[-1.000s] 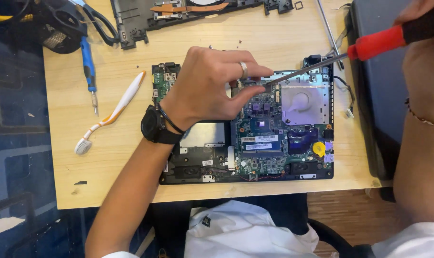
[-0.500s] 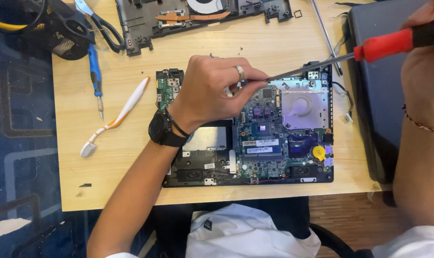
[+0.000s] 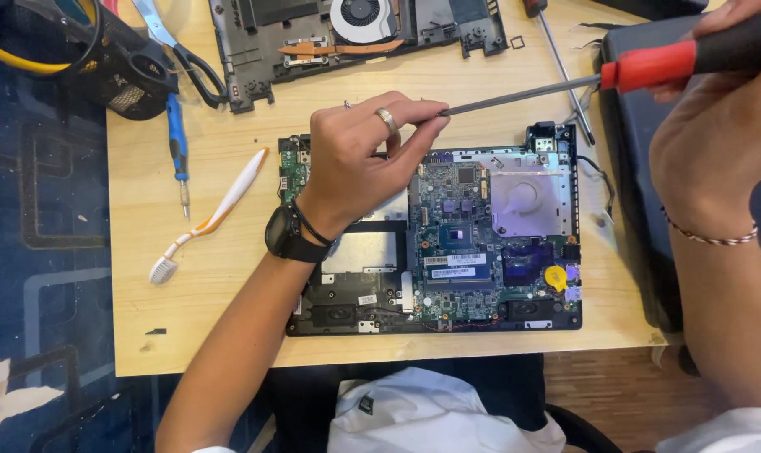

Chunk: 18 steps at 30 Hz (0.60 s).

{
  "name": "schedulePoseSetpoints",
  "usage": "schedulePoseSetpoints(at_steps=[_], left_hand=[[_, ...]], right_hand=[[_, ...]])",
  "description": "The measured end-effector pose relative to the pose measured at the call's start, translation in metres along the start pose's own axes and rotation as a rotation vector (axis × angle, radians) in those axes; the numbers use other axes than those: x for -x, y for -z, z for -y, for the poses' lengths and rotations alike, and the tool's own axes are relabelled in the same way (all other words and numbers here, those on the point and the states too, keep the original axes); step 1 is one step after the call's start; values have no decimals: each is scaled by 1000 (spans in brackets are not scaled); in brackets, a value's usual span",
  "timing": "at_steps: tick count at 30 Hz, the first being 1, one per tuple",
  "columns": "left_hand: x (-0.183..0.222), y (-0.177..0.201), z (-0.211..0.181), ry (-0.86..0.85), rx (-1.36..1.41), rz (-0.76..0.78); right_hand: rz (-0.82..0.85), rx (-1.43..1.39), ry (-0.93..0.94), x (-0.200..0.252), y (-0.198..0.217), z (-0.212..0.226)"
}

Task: Cleaning a laptop motherboard with a toothbrush and then screwing it into the laptop chassis

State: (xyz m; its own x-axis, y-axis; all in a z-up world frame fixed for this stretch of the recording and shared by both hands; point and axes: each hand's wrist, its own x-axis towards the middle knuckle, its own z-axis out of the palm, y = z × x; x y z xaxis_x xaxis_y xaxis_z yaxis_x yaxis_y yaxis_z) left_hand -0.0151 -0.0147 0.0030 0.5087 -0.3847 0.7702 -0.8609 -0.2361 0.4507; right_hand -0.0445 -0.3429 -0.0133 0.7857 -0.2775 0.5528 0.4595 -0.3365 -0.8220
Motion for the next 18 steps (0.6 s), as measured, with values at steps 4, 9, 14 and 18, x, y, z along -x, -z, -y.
schedulePoseSetpoints(at_steps=[4, 9, 14, 18], left_hand=[[1, -1, 2, -45, -32, -23], [-1, 2, 1, -133, -160, -15], [2, 3, 5, -128, -217, -21], [8, 4, 14, -101, -282, 26]], right_hand=[[4, -79, -46, -1, 5, -12], [-81, -51, -124, -1, 9, -17], [-39, -24, -82, 2, 34, -48], [-212, 440, -95, -4, 95, -169]])
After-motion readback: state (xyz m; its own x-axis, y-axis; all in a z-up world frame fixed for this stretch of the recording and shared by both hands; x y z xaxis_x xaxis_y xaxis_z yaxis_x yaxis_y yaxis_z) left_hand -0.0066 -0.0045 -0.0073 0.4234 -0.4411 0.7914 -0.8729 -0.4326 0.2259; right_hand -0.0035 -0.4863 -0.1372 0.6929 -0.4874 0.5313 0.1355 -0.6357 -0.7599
